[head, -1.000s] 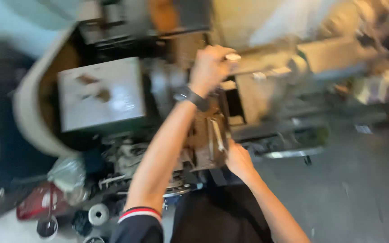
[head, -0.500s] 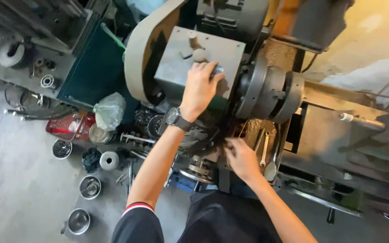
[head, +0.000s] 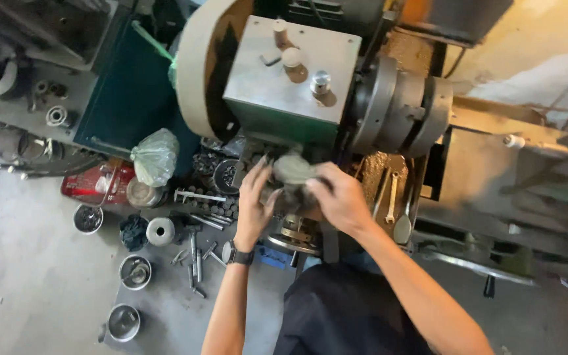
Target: The person wipes the lathe chuck and bed with a rag, mounts a round metal workpiece into the chuck, and tightens it. They then operate the lathe controls and use wrenches to adjust and secure components on the machine bed.
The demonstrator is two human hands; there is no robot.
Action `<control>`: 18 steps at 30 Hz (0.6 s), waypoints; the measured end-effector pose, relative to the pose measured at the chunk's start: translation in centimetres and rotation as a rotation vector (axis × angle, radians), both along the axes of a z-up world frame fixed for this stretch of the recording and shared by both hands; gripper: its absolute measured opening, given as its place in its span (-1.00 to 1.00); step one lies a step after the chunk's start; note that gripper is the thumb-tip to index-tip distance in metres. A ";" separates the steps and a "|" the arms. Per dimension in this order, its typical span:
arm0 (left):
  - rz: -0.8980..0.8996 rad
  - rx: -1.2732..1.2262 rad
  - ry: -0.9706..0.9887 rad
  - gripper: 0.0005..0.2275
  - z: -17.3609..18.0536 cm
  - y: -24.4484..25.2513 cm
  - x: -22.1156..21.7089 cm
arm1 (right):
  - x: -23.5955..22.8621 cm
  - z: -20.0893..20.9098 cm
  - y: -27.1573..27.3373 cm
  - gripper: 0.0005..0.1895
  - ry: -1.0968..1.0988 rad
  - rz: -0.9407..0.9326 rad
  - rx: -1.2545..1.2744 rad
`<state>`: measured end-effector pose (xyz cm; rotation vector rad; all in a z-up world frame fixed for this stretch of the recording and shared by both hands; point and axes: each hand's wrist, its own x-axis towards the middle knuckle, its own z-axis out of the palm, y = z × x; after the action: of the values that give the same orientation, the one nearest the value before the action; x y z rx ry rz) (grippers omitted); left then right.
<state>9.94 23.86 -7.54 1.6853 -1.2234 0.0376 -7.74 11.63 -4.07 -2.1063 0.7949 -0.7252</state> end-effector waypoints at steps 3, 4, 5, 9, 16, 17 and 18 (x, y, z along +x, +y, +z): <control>-0.127 0.027 -0.145 -0.68 1.8 0.2 -1.9 | -10.4 7.2 -0.7 -0.84 -0.007 -0.075 0.384; -0.222 0.056 0.108 -0.80 3.8 0.3 -3.2 | -16.3 6.2 -0.5 -0.72 -0.487 -0.200 0.592; -0.320 0.089 0.364 -0.87 5.6 0.4 -4.8 | -22.3 5.6 1.4 -0.58 -0.979 -0.320 0.765; -0.804 0.084 0.603 -0.84 16.6 -2.8 -11.6 | -28.3 7.4 4.0 -0.61 -0.906 -0.420 0.615; -1.358 -0.036 0.279 -0.76 16.4 -6.6 -25.1 | -37.6 8.9 9.8 -0.66 -0.718 -0.613 0.370; -1.331 0.017 0.247 -0.83 15.4 -6.9 -26.2 | -38.7 9.1 10.3 -0.66 -0.683 -0.629 0.351; -1.343 0.019 0.246 -0.83 15.0 -7.1 -26.9 | -39.8 9.2 10.7 -0.66 -0.647 -0.644 0.332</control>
<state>-16.98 16.74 7.43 0.5759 -1.8997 -0.9509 -47.53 22.32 5.11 -1.1832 1.1193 -1.4055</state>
